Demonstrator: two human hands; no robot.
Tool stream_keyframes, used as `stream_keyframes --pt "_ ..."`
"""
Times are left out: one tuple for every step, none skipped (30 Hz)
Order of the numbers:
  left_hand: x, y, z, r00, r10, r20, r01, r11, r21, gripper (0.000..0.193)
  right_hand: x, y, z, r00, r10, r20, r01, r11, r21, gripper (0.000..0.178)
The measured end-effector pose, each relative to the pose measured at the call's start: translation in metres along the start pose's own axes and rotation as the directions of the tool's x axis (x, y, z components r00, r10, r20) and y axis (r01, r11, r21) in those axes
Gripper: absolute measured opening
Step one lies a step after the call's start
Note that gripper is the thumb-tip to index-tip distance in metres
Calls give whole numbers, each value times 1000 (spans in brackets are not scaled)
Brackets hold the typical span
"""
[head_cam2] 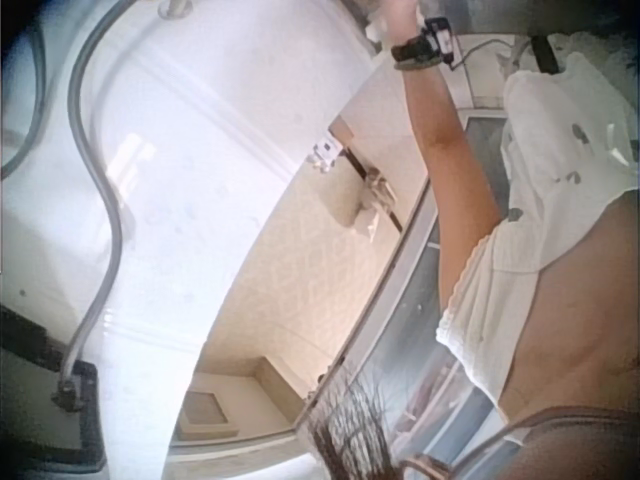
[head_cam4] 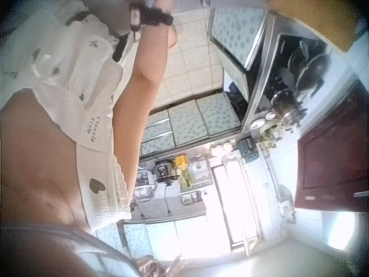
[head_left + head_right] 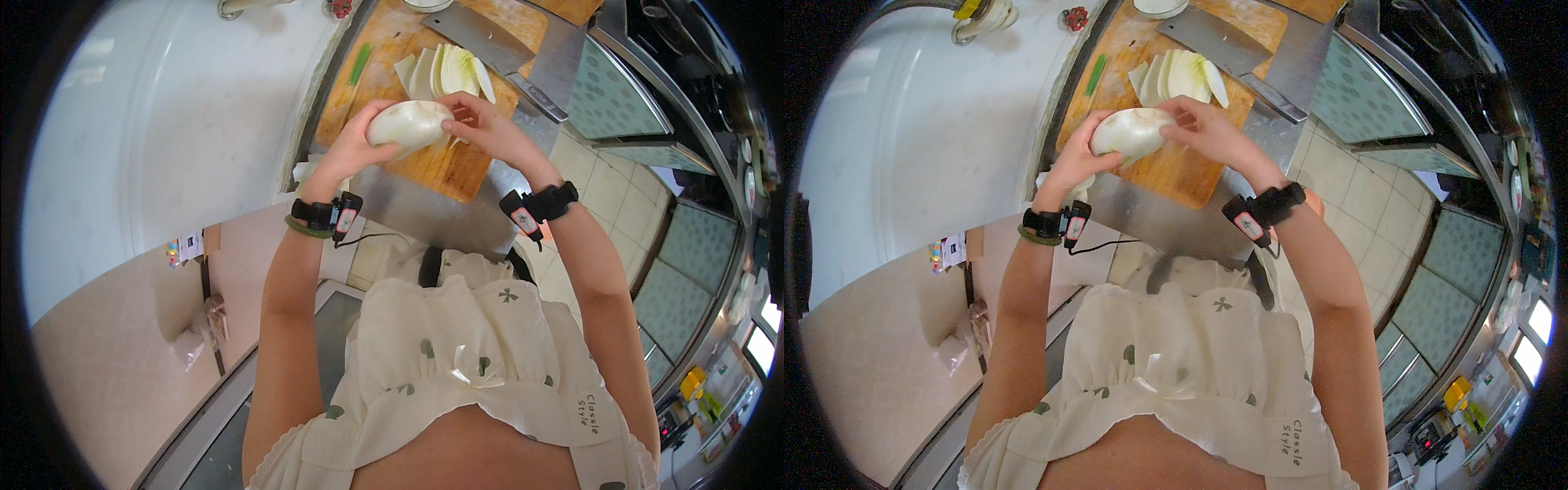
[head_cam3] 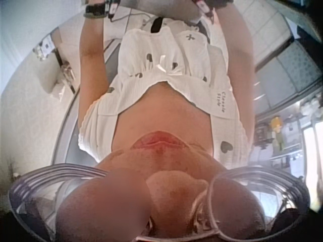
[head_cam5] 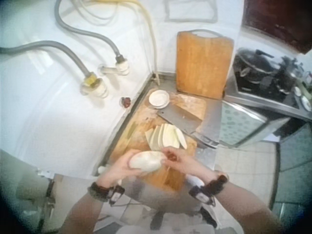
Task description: The person washes a white root vegetable in the sink, then moves to a wooden cutting board to chop it into chunks using a cleaver. The chopped pieces are placed into a metal pot. The person then retrieves a head of cabbage from the refrigerator, places it on the cutting board, and begins slicing it into wedges.
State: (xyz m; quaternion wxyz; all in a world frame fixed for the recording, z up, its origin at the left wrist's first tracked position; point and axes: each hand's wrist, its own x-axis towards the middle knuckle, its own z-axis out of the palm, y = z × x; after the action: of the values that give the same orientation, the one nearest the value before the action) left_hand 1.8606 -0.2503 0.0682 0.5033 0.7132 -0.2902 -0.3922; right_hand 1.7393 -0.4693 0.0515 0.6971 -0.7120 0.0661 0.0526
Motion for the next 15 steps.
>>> stream_keyframes --pt "1 -6 0 999 43 -11 -42 997 67 58 0 6 1 999 -34 -36 32 998 -54 31" --pt "2 -9 1 996 86 -19 -83 988 134 57 0 8 3 995 -68 -72 60 992 -110 32" --pt "3 -12 1 988 150 -28 -140 962 234 56 0 9 4 989 -104 -105 86 982 -166 32" --pt "3 -13 2 976 214 -32 -192 923 333 54 0 10 5 992 -13 -125 -11 983 -185 33" --pt "3 -15 3 961 277 -27 -239 872 428 53 -1 9 7 986 78 -148 -108 973 -203 34" --pt "4 -19 5 948 316 -31 -262 834 486 52 -1 9 8 971 168 -173 -204 955 -218 35" --pt "5 -24 7 934 355 -31 -282 791 543 52 -1 13 10 964 141 -223 -199 944 -263 34" --pt "6 -25 10 919 392 -28 -299 744 597 51 -2 18 12 956 112 -272 -197 931 -307 34" --pt "5 -26 12 907 417 -66 -286 721 632 52 -2 22 14 944 81 -319 -197 916 -351 34" --pt "5 -27 15 891 443 -101 -271 697 665 52 -5 25 15 944 76 -321 -204 900 -386 35" --pt "5 -27 18 872 470 -137 -253 672 696 52 -8 23 16 944 70 -322 -210 882 -422 36" --pt "5 -28 20 863 483 -150 -228 636 737 52 -10 22 17 944 64 -322 -215 863 -457 37" --pt "5 -29 22 853 496 -161 -202 599 775 53 -9 27 19 943 72 -326 -195 911 -362 39" --pt "5 -29 26 843 511 -168 -178 560 809 53 -7 30 24 940 81 -333 -174 949 -261 42" --pt "5 -28 30 834 526 -166 -163 522 837 53 -6 32 27 937 90 -338 -151 976 -157 45"
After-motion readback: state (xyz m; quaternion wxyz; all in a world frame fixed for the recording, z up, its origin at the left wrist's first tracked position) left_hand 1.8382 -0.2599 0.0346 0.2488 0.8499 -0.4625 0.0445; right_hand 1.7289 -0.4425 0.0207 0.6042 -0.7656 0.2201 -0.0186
